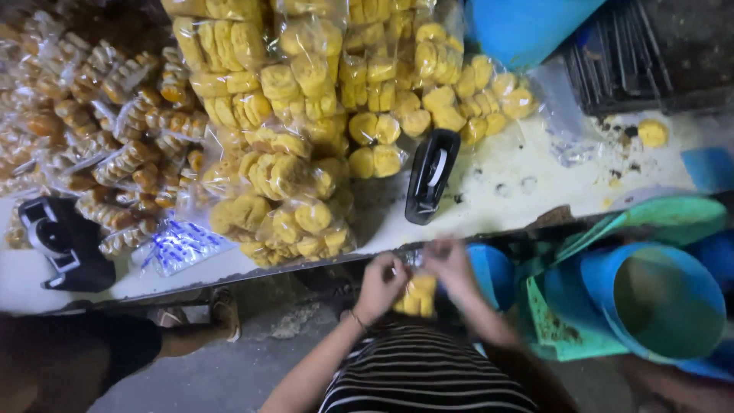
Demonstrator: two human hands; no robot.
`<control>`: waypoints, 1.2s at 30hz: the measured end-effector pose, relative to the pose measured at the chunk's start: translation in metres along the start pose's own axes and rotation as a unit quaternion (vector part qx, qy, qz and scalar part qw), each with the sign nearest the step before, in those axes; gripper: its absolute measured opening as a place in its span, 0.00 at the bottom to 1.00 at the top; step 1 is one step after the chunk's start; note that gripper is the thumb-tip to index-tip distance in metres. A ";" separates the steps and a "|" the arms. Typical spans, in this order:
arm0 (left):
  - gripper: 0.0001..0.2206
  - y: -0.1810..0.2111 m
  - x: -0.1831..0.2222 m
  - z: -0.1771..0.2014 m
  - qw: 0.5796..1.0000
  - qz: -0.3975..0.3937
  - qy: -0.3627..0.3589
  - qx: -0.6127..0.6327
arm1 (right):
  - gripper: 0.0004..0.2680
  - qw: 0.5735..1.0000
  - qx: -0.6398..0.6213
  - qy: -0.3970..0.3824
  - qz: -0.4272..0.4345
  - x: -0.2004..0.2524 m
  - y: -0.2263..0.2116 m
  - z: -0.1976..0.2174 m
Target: Manually packaging yellow rice cakes into plastic bags and sealing them using a bag sealer.
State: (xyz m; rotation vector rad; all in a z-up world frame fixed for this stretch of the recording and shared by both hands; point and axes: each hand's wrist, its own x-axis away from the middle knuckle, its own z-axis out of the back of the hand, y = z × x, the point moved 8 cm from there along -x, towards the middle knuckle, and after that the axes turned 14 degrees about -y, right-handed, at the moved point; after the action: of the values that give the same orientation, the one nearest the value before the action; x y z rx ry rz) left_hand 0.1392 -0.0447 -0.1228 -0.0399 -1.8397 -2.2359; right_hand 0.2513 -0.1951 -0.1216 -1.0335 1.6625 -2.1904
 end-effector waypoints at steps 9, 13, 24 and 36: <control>0.07 0.035 -0.041 0.037 0.996 -0.076 -0.007 -0.048 | 0.12 0.985 0.111 0.123 0.053 -0.101 -0.052 0.030; 0.06 0.027 -0.050 0.037 0.998 -0.044 0.018 -0.047 | 0.09 0.955 0.281 0.087 0.038 -0.060 -0.038 0.015; 0.06 0.082 -0.053 -0.026 0.980 -0.110 0.019 -0.166 | 0.10 0.985 0.091 -0.018 0.147 -0.029 0.003 0.054; 0.20 0.050 -0.014 -0.041 0.974 0.048 0.049 0.217 | 0.24 0.930 0.330 0.118 0.107 -0.016 -0.031 0.180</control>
State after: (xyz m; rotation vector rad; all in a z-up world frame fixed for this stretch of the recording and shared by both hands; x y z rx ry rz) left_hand 0.1682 -0.0910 -0.0854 0.0576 -2.1735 -1.6970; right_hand 0.3848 -0.3137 -0.0778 -0.3979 0.9058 -2.5035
